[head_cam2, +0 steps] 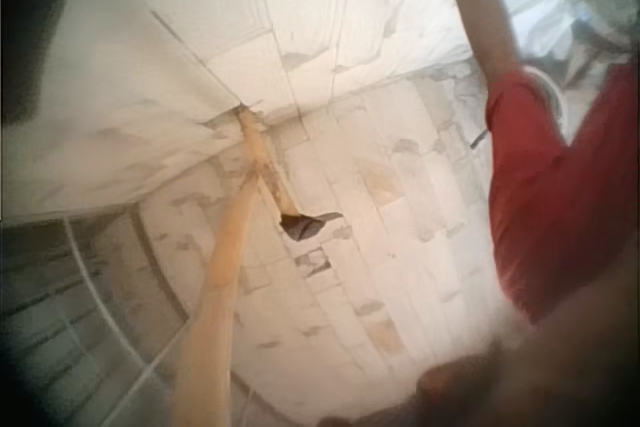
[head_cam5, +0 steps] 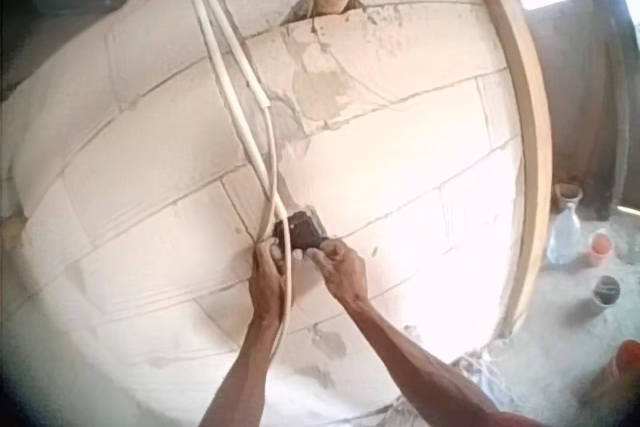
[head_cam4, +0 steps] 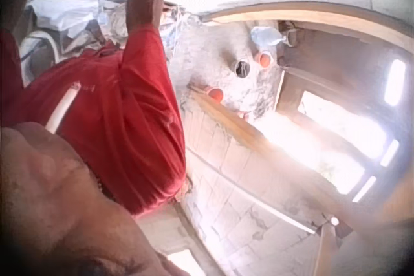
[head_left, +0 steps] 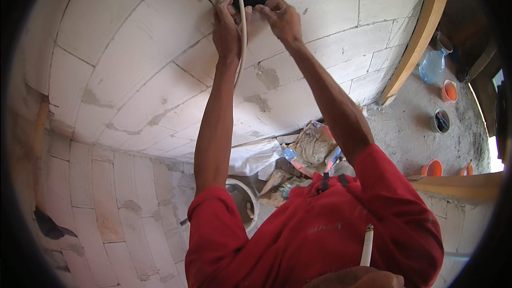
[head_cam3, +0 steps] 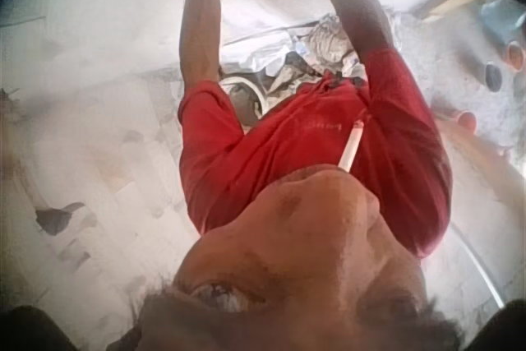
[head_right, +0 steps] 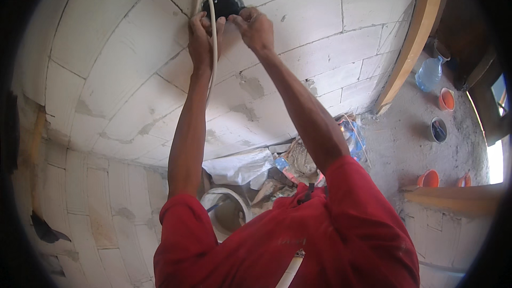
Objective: The person uses a hammer and chisel to chip away at a tiled wall to create a recess. They then insert a black electrical box into the hole and secure it with a nail, adjusting the white conduit pipe to fit.
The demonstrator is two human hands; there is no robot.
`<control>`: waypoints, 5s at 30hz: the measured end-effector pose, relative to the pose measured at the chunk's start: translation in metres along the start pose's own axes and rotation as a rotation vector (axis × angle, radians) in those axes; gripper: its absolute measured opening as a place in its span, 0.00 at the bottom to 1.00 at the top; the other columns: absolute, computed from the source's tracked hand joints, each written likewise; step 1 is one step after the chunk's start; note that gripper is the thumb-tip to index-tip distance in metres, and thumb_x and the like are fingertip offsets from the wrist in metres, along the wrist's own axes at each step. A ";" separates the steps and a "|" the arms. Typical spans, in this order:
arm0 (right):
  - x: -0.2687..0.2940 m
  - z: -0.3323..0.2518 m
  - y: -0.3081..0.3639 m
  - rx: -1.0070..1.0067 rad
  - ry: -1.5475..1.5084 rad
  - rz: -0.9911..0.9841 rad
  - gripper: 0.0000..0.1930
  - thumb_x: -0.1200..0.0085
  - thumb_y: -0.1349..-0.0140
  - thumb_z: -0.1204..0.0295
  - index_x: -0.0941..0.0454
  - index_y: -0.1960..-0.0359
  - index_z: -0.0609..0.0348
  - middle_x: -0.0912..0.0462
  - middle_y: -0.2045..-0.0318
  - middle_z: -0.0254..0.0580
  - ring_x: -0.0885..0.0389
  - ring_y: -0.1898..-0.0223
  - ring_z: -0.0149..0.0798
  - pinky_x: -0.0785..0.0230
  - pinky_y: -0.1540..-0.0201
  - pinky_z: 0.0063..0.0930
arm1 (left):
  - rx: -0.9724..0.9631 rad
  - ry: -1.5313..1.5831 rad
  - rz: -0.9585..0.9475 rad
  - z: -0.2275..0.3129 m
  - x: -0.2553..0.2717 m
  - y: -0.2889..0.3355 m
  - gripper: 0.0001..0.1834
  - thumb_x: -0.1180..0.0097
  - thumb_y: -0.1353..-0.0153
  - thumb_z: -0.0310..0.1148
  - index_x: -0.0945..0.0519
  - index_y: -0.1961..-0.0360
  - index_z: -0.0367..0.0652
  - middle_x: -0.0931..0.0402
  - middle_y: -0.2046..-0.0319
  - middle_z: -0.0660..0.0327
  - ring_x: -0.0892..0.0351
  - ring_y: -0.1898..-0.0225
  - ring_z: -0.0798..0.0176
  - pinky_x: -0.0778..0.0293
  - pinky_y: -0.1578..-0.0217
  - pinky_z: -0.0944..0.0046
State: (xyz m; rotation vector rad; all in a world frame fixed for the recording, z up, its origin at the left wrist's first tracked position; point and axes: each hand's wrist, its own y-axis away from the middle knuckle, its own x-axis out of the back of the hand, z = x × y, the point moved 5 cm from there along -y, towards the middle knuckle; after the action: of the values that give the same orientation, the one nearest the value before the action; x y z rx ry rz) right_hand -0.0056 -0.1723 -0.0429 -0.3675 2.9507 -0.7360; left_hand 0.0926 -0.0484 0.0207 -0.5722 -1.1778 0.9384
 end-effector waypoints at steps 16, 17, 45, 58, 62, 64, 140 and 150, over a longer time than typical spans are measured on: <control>-0.017 0.002 0.030 -0.284 -0.531 0.160 0.15 0.35 0.33 0.63 0.14 0.59 0.65 0.11 0.67 0.45 0.15 0.66 0.31 0.25 0.60 0.27 | 0.175 0.074 -0.078 0.013 -0.008 -0.010 0.19 0.41 0.28 0.39 0.30 0.50 0.34 0.19 0.67 0.53 0.14 0.69 0.62 0.19 0.66 0.62; -0.015 0.003 0.028 -0.304 -0.550 0.137 0.15 0.35 0.34 0.63 0.14 0.60 0.65 0.11 0.68 0.44 0.16 0.67 0.31 0.25 0.60 0.26 | 0.182 0.067 -0.076 0.015 -0.008 -0.012 0.19 0.41 0.29 0.39 0.30 0.51 0.34 0.18 0.67 0.53 0.14 0.70 0.62 0.19 0.67 0.62; 0.006 -0.062 0.021 0.042 0.122 0.080 0.25 0.37 0.38 0.63 0.34 0.45 0.61 0.24 0.52 0.56 0.17 0.61 0.62 0.24 0.59 0.55 | 0.175 -0.462 -0.029 0.018 0.012 -0.027 0.20 0.42 0.32 0.53 0.17 0.55 0.47 0.12 0.63 0.55 0.13 0.60 0.43 0.20 0.60 0.46; 0.003 -0.074 0.047 0.209 0.196 0.283 0.12 0.40 0.36 0.67 0.28 0.59 0.58 0.31 0.45 0.64 0.19 0.55 0.65 0.24 0.57 0.55 | 0.198 -0.029 -0.209 0.032 0.016 -0.013 0.22 0.48 0.28 0.49 0.16 0.54 0.39 0.16 0.62 0.51 0.17 0.54 0.43 0.24 0.50 0.48; 0.015 -0.048 0.068 0.269 0.132 0.285 0.12 0.35 0.40 0.70 0.27 0.61 0.54 0.22 0.52 0.45 0.19 0.54 0.50 0.25 0.59 0.45 | 0.409 0.354 -0.452 0.021 0.006 0.006 0.21 0.54 0.25 0.42 0.18 0.49 0.36 0.16 0.64 0.53 0.14 0.56 0.54 0.21 0.52 0.57; 0.036 -0.023 0.102 0.304 0.109 0.232 0.14 0.33 0.42 0.74 0.28 0.61 0.58 0.23 0.61 0.45 0.23 0.64 0.45 0.26 0.62 0.39 | 0.545 0.650 -0.425 0.004 0.009 0.028 0.22 0.57 0.23 0.42 0.22 0.42 0.35 0.17 0.56 0.53 0.14 0.53 0.59 0.20 0.51 0.61; 0.363 0.234 0.424 -1.235 -0.566 -0.394 0.19 0.43 0.38 0.67 0.28 0.47 0.61 0.26 0.57 0.41 0.21 0.51 0.42 0.19 0.54 0.42 | 1.339 1.075 -0.913 0.215 -0.165 0.558 0.31 0.63 0.23 0.60 0.30 0.38 0.44 0.20 0.64 0.60 0.25 0.76 0.70 0.29 0.75 0.71; 0.345 0.132 0.377 -1.226 -0.252 -0.125 0.20 0.39 0.35 0.69 0.35 0.45 0.48 0.27 0.69 0.37 0.21 0.70 0.38 0.22 0.70 0.37 | 1.138 1.619 -0.285 0.145 -0.080 0.290 0.31 0.49 0.25 0.51 0.37 0.35 0.37 0.25 0.52 0.55 0.22 0.63 0.67 0.23 0.62 0.63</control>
State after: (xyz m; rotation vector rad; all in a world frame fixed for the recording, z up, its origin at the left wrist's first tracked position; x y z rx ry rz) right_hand -0.4016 0.0044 -0.3436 -0.6171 2.7338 1.1168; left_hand -0.1422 0.0203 -0.2063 -0.0613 0.7376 0.4583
